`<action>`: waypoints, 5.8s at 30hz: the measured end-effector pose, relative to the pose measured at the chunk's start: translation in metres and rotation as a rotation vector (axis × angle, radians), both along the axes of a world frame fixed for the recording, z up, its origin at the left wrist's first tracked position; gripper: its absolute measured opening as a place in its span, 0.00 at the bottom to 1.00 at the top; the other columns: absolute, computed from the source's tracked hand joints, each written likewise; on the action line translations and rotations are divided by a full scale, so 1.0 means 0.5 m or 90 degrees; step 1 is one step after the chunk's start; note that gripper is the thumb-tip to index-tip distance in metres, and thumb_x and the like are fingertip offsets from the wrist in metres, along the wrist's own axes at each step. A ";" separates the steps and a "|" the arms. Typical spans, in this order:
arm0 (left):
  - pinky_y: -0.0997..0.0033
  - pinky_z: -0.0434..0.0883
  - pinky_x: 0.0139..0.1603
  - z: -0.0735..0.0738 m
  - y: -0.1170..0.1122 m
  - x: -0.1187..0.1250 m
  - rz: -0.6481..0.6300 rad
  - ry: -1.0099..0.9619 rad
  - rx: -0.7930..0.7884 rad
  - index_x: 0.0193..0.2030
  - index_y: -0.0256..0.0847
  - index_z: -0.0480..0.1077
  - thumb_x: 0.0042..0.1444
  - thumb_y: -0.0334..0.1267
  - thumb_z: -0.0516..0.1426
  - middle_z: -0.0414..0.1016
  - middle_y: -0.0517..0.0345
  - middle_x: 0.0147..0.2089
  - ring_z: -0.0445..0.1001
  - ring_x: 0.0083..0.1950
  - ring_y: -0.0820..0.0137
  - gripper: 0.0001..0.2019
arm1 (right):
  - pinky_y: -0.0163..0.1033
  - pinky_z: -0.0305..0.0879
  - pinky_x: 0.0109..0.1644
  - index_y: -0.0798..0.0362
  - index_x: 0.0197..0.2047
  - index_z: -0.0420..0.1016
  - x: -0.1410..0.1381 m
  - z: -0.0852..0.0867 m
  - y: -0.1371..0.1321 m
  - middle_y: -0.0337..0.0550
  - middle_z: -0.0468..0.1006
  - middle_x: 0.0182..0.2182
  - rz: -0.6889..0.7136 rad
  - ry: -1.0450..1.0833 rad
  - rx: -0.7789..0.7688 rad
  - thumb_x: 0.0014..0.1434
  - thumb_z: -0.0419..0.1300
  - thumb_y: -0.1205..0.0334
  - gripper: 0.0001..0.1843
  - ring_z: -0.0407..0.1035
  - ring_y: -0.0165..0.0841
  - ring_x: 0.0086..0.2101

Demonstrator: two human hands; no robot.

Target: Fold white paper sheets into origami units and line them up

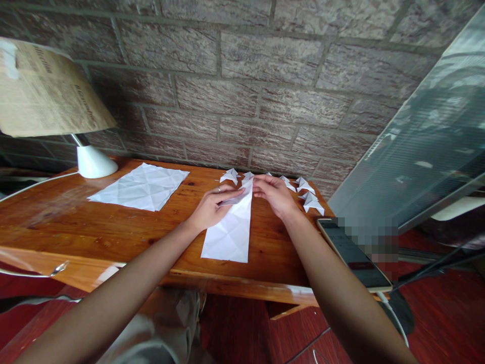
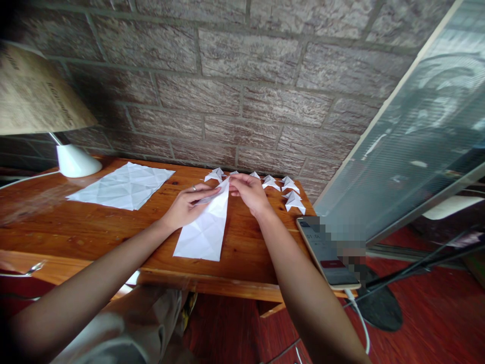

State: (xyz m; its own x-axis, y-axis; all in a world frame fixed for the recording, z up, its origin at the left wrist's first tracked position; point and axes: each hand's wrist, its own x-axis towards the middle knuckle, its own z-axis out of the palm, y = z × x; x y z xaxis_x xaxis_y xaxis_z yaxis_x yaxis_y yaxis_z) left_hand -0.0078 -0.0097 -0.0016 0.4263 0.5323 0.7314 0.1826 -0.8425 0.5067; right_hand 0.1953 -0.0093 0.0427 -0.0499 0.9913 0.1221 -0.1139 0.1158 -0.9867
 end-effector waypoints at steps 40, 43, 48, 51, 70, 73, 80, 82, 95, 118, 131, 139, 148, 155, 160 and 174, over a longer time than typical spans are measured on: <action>0.71 0.71 0.43 0.024 0.051 0.066 -0.144 -0.214 -0.674 0.36 0.36 0.78 0.44 0.48 0.69 0.77 0.57 0.34 0.74 0.34 0.75 0.19 | 0.39 0.66 0.44 0.52 0.37 0.82 0.022 0.002 0.044 0.39 0.82 0.33 0.097 -0.099 0.092 0.45 0.69 0.58 0.14 0.71 0.29 0.31; 0.71 0.71 0.43 0.024 0.044 0.068 -0.130 -0.220 -0.664 0.34 0.36 0.78 0.42 0.49 0.70 0.76 0.58 0.32 0.73 0.34 0.75 0.19 | 0.40 0.67 0.44 0.52 0.36 0.82 0.018 0.003 0.040 0.39 0.81 0.31 0.100 -0.087 0.088 0.44 0.69 0.59 0.14 0.71 0.30 0.31; 0.73 0.68 0.39 0.028 0.039 0.075 -0.114 -0.211 -0.614 0.32 0.36 0.78 0.41 0.50 0.70 0.74 0.59 0.31 0.70 0.32 0.75 0.19 | 0.38 0.68 0.43 0.52 0.35 0.82 0.025 0.004 0.035 0.40 0.82 0.32 0.118 -0.077 0.079 0.44 0.69 0.58 0.13 0.72 0.30 0.32; 0.74 0.64 0.33 0.029 0.039 0.075 -0.116 -0.185 -0.568 0.30 0.35 0.77 0.42 0.50 0.69 0.72 0.61 0.27 0.66 0.29 0.76 0.18 | 0.37 0.68 0.41 0.53 0.35 0.82 0.034 0.007 0.035 0.40 0.82 0.33 0.139 -0.094 0.066 0.45 0.69 0.58 0.12 0.72 0.29 0.32; 0.74 0.58 0.30 0.025 0.043 0.076 -0.097 -0.172 -0.507 0.27 0.35 0.74 0.48 0.54 0.65 0.68 0.63 0.25 0.61 0.26 0.76 0.20 | 0.35 0.69 0.37 0.53 0.37 0.83 0.039 0.009 0.037 0.40 0.82 0.29 0.141 -0.142 0.087 0.47 0.70 0.57 0.13 0.72 0.28 0.30; 0.75 0.56 0.29 0.028 0.041 0.077 -0.102 -0.172 -0.489 0.26 0.35 0.73 0.48 0.54 0.65 0.66 0.64 0.23 0.59 0.25 0.77 0.20 | 0.35 0.69 0.37 0.52 0.38 0.83 0.041 0.012 0.035 0.41 0.82 0.31 0.157 -0.150 0.088 0.47 0.70 0.55 0.15 0.72 0.29 0.30; 0.74 0.54 0.28 0.028 0.040 0.076 -0.106 -0.153 -0.462 0.24 0.36 0.72 0.49 0.55 0.64 0.65 0.64 0.22 0.58 0.24 0.77 0.21 | 0.36 0.69 0.38 0.53 0.38 0.83 0.040 0.013 0.034 0.41 0.82 0.31 0.170 -0.184 0.108 0.50 0.69 0.50 0.17 0.72 0.29 0.30; 0.74 0.55 0.28 0.028 0.041 0.076 -0.100 -0.150 -0.459 0.24 0.36 0.73 0.48 0.55 0.64 0.65 0.64 0.23 0.58 0.25 0.77 0.21 | 0.36 0.69 0.38 0.53 0.38 0.83 0.038 0.011 0.035 0.41 0.82 0.31 0.167 -0.184 0.108 0.50 0.68 0.49 0.17 0.72 0.29 0.31; 0.74 0.57 0.29 0.036 0.034 0.080 -0.054 -0.152 -0.417 0.26 0.36 0.74 0.50 0.56 0.63 0.67 0.62 0.24 0.60 0.27 0.75 0.21 | 0.35 0.67 0.36 0.53 0.32 0.82 0.034 0.019 0.026 0.40 0.81 0.28 0.129 -0.138 0.082 0.46 0.71 0.49 0.16 0.70 0.28 0.28; 0.73 0.59 0.30 0.031 0.039 0.078 -0.057 -0.130 -0.369 0.27 0.36 0.75 0.53 0.53 0.61 0.67 0.61 0.24 0.62 0.28 0.74 0.19 | 0.35 0.67 0.36 0.53 0.32 0.83 0.035 0.019 0.024 0.40 0.82 0.30 0.109 -0.130 0.068 0.43 0.73 0.52 0.15 0.70 0.28 0.29; 0.73 0.62 0.33 0.034 0.035 0.081 -0.039 -0.150 -0.391 0.30 0.36 0.78 0.51 0.54 0.63 0.73 0.60 0.27 0.66 0.31 0.73 0.20 | 0.35 0.68 0.39 0.52 0.36 0.83 0.042 0.025 0.021 0.41 0.82 0.34 0.143 -0.112 0.070 0.44 0.73 0.54 0.16 0.72 0.29 0.33; 0.74 0.65 0.36 0.029 0.032 0.081 -0.157 -0.201 -0.595 0.36 0.38 0.78 0.46 0.54 0.66 0.74 0.61 0.31 0.69 0.31 0.75 0.20 | 0.33 0.70 0.39 0.50 0.39 0.83 0.057 0.031 0.021 0.39 0.82 0.32 0.193 -0.088 0.073 0.47 0.71 0.55 0.15 0.73 0.26 0.30; 0.74 0.68 0.39 0.023 0.036 0.079 -0.160 -0.217 -0.613 0.34 0.38 0.77 0.46 0.52 0.67 0.74 0.61 0.32 0.70 0.33 0.75 0.18 | 0.34 0.69 0.39 0.51 0.39 0.83 0.055 0.035 0.016 0.39 0.82 0.31 0.206 -0.114 0.079 0.47 0.71 0.55 0.16 0.72 0.26 0.29; 0.75 0.67 0.37 0.027 0.033 0.080 -0.156 -0.213 -0.614 0.35 0.38 0.77 0.46 0.52 0.67 0.74 0.60 0.32 0.70 0.32 0.76 0.18 | 0.33 0.69 0.40 0.51 0.41 0.83 0.058 0.038 0.013 0.39 0.82 0.32 0.213 -0.124 0.080 0.47 0.71 0.56 0.17 0.72 0.25 0.30; 0.77 0.64 0.34 0.028 0.031 0.081 -0.150 -0.208 -0.599 0.33 0.37 0.76 0.47 0.52 0.67 0.71 0.63 0.29 0.66 0.30 0.78 0.18 | 0.34 0.70 0.41 0.51 0.40 0.83 0.059 0.036 0.015 0.40 0.82 0.32 0.204 -0.120 0.080 0.47 0.71 0.54 0.16 0.72 0.26 0.31; 0.74 0.56 0.28 0.043 0.021 0.084 -0.098 -0.115 -0.448 0.30 0.36 0.76 0.52 0.54 0.62 0.65 0.63 0.24 0.58 0.26 0.77 0.20 | 0.35 0.67 0.37 0.54 0.35 0.83 0.052 0.036 0.017 0.40 0.81 0.30 0.174 -0.186 0.110 0.46 0.70 0.47 0.20 0.69 0.27 0.30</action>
